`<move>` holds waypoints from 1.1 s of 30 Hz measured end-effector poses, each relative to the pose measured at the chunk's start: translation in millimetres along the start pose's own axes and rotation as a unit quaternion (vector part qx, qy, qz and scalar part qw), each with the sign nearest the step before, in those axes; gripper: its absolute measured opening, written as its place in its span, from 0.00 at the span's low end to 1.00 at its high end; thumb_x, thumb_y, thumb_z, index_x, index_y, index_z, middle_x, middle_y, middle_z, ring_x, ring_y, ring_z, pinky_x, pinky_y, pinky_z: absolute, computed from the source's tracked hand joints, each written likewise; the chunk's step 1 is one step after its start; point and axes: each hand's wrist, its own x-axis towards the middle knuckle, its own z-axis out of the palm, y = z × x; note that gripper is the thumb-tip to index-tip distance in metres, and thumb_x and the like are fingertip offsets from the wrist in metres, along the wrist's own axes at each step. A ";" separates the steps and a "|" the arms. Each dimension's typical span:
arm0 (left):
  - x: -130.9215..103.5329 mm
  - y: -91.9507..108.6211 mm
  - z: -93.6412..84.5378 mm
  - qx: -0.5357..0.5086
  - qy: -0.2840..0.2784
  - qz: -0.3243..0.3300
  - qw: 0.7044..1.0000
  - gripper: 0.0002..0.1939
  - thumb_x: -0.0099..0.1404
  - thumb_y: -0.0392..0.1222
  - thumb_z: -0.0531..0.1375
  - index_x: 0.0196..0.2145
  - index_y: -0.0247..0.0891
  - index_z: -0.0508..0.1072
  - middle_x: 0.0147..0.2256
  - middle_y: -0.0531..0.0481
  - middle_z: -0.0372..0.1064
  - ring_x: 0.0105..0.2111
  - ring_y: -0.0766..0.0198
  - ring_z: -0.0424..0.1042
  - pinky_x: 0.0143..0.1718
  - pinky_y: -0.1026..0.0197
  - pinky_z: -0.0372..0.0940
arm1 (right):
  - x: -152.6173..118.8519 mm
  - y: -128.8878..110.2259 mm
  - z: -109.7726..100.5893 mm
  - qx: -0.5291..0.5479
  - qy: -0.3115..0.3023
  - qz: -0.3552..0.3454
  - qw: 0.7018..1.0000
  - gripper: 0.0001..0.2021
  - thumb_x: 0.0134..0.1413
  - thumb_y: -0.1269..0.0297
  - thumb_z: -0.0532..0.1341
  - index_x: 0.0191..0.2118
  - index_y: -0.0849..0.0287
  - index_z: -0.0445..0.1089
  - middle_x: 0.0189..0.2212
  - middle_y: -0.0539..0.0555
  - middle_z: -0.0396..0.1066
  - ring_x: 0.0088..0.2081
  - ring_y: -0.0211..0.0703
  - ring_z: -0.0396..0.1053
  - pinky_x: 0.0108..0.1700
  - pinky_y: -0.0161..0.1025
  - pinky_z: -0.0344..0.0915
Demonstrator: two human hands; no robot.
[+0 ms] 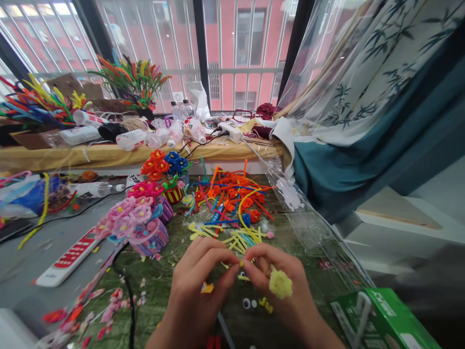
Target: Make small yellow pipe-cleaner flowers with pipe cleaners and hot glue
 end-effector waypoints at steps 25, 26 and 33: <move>11.1 -1.0 -7.8 -0.003 -0.051 0.041 0.998 0.07 0.62 0.27 0.62 0.30 0.37 0.71 0.29 0.52 0.71 0.31 0.67 0.71 0.32 0.68 0.66 | -1.1 1.2 0.8 -0.032 -0.042 0.021 0.998 0.06 0.49 0.64 0.63 0.25 0.58 0.72 0.15 0.41 0.46 0.18 0.33 0.45 0.20 0.32 0.43; 10.8 -1.3 -7.6 -0.003 -0.053 0.039 0.998 0.07 0.62 0.27 0.62 0.30 0.37 0.71 0.29 0.52 0.71 0.31 0.67 0.72 0.33 0.68 0.66 | -1.1 1.2 0.9 -0.032 -0.042 0.022 0.998 0.06 0.49 0.64 0.63 0.25 0.58 0.72 0.15 0.41 0.46 0.18 0.33 0.45 0.20 0.32 0.43; 6.5 -4.0 -7.4 0.001 -0.059 -0.004 0.998 0.07 0.62 0.28 0.61 0.29 0.38 0.70 0.28 0.53 0.69 0.29 0.68 0.70 0.30 0.69 0.65 | 4.0 1.3 1.5 0.005 -0.048 0.063 0.997 0.06 0.49 0.63 0.63 0.26 0.58 0.68 0.15 0.40 0.46 0.18 0.32 0.47 0.20 0.31 0.45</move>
